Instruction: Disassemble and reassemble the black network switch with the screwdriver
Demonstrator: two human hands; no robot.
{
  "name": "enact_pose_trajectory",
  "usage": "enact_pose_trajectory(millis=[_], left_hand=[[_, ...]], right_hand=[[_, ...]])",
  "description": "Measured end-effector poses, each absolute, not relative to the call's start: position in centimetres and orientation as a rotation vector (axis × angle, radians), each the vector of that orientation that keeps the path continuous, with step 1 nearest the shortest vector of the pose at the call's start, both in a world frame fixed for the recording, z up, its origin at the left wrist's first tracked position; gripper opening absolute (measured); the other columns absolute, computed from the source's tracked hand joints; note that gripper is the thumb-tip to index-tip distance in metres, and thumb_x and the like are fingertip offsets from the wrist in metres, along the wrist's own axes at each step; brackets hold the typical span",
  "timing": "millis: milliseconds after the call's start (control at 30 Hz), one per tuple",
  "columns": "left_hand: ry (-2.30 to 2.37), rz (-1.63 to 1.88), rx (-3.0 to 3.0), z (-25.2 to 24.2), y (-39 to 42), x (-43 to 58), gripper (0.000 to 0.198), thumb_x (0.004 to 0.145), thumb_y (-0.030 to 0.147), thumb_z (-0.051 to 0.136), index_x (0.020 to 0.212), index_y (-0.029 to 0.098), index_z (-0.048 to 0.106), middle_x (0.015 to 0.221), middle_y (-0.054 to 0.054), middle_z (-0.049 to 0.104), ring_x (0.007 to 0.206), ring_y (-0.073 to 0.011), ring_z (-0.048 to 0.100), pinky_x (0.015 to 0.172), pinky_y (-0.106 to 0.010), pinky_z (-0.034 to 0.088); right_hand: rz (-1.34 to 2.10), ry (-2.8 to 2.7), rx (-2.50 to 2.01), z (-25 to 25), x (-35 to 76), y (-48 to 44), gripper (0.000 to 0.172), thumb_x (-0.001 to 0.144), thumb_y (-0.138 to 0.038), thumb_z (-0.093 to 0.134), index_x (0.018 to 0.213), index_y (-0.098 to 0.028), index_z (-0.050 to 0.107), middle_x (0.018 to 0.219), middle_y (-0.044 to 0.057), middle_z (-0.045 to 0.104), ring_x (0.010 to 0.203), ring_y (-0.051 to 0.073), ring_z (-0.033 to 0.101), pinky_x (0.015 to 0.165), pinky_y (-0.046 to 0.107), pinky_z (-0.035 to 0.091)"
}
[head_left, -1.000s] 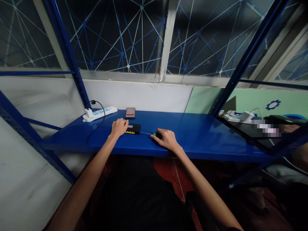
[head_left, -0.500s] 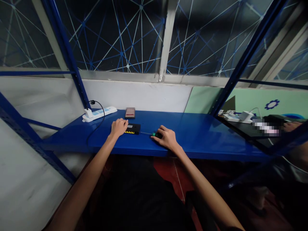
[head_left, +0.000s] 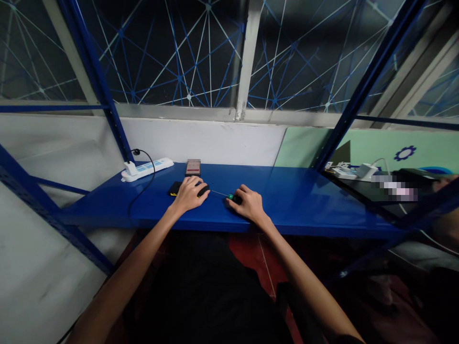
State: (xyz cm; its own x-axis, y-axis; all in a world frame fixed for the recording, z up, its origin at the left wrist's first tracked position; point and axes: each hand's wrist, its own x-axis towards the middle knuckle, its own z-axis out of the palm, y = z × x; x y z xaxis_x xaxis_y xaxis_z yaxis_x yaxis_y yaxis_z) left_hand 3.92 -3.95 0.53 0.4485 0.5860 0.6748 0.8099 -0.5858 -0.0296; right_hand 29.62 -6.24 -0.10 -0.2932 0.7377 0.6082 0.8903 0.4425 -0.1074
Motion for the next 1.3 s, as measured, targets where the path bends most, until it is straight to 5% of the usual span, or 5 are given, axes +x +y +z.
enact_pose_trajectory(millis=[633,933,1167,1300], left_hand=[[-1.169,-0.944,-2.376,0.5,-3.9,4.2,0.037,0.101,0.031,0.038,0.096,0.018,0.073,0.095,-0.01,0.07,0.094,-0.0219,0.061,0.083,-0.034,0.048],[-1.556,-0.663,-2.409,1.2,0.2,9.1,0.03,0.093,0.031,0.049,0.101,0.018,0.074,0.102,-0.013,0.07,0.104,-0.0297,0.06,0.089,-0.042,0.044],[-1.755,-0.745,-2.289,2.5,0.5,4.3,0.036,0.091,0.041,0.053,0.118,0.022,0.069,0.119,-0.013,0.068,0.111,-0.0321,0.059,0.092,-0.045,0.044],[-1.591,-0.539,-2.732,3.0,-1.7,-0.8,0.052,0.08,0.064,0.06,0.118,0.031,0.069,0.135,-0.006,0.06,0.121,-0.0291,0.055,0.1,-0.04,0.041]], right_hand=[[-0.35,-1.999,-1.359,-0.1,29.6,-6.2,0.045,0.087,-0.059,0.052,0.079,-0.018,0.068,0.085,0.004,0.061,0.06,0.011,0.05,0.053,0.027,0.021],[-0.34,-1.841,-1.4,-0.3,29.9,-6.1,0.045,0.086,-0.059,0.052,0.072,-0.019,0.065,0.081,0.004,0.061,0.061,0.012,0.052,0.054,0.026,0.024],[-0.329,-1.842,-1.402,-0.2,29.9,-6.3,0.044,0.087,-0.058,0.052,0.071,-0.019,0.064,0.08,0.004,0.061,0.064,0.012,0.054,0.054,0.026,0.025],[-0.308,-1.862,-1.45,0.0,29.7,-6.4,0.045,0.087,-0.059,0.051,0.072,-0.019,0.066,0.082,0.004,0.062,0.066,0.013,0.055,0.054,0.026,0.025]])
